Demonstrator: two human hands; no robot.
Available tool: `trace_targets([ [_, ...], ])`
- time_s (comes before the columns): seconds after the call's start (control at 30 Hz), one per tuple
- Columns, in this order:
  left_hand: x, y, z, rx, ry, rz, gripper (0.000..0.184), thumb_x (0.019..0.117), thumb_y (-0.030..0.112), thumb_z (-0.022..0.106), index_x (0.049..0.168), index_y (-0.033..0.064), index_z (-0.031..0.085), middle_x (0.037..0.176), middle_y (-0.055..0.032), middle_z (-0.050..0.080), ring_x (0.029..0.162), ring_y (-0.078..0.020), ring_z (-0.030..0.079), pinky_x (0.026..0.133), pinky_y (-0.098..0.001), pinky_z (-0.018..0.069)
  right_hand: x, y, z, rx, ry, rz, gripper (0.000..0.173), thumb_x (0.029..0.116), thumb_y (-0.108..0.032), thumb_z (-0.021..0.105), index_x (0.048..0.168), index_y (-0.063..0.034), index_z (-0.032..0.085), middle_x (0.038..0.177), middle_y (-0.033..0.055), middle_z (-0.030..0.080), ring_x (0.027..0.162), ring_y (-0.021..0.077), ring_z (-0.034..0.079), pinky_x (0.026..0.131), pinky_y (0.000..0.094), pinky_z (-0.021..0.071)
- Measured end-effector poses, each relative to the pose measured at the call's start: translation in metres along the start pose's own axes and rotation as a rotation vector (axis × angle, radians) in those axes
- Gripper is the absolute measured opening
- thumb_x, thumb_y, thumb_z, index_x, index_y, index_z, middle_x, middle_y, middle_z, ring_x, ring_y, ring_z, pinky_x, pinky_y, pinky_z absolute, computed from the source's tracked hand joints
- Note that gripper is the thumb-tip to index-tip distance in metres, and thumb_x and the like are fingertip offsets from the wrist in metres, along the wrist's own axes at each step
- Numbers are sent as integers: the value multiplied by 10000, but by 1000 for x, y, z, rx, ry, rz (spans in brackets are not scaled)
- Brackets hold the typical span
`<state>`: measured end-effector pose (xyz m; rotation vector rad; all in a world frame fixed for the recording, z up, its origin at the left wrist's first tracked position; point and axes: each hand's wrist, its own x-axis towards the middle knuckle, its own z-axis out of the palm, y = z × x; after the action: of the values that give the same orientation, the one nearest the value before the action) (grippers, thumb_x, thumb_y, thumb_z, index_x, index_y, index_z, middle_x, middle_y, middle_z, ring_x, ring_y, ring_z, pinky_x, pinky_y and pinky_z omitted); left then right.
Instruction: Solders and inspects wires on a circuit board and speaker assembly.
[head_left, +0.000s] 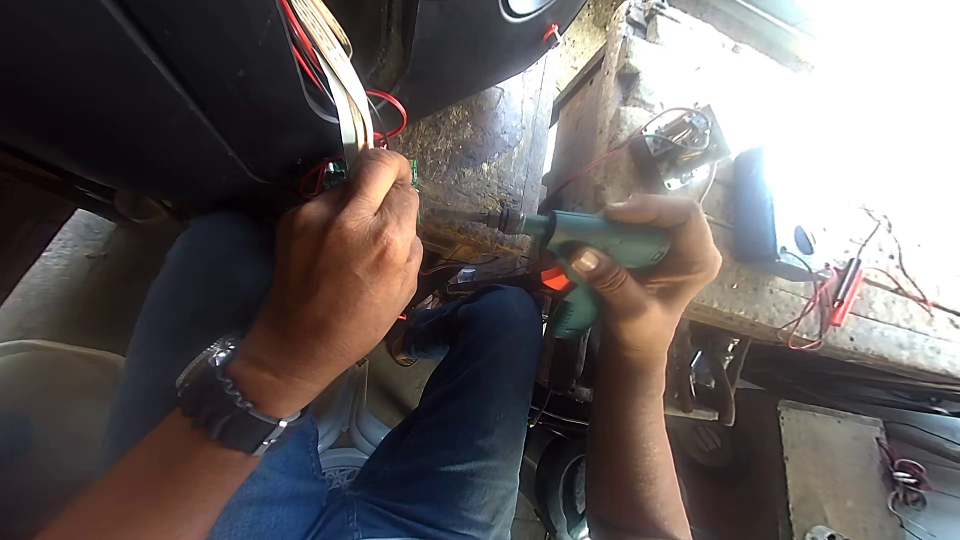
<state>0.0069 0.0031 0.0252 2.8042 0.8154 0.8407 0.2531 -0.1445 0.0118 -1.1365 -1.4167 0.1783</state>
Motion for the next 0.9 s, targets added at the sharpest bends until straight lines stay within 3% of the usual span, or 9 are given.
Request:
trace_targets([
  [0.9, 0, 0, 1, 1, 12, 3, 192, 992, 74, 514, 955, -5, 685, 1242, -173, 632, 794, -293, 656, 574, -426, 477, 2, -2, 4, -11, -29, 8, 436, 837, -55, 823, 1221, -10, 622, 1097, 42, 689, 919, 136, 711, 802, 291, 644],
])
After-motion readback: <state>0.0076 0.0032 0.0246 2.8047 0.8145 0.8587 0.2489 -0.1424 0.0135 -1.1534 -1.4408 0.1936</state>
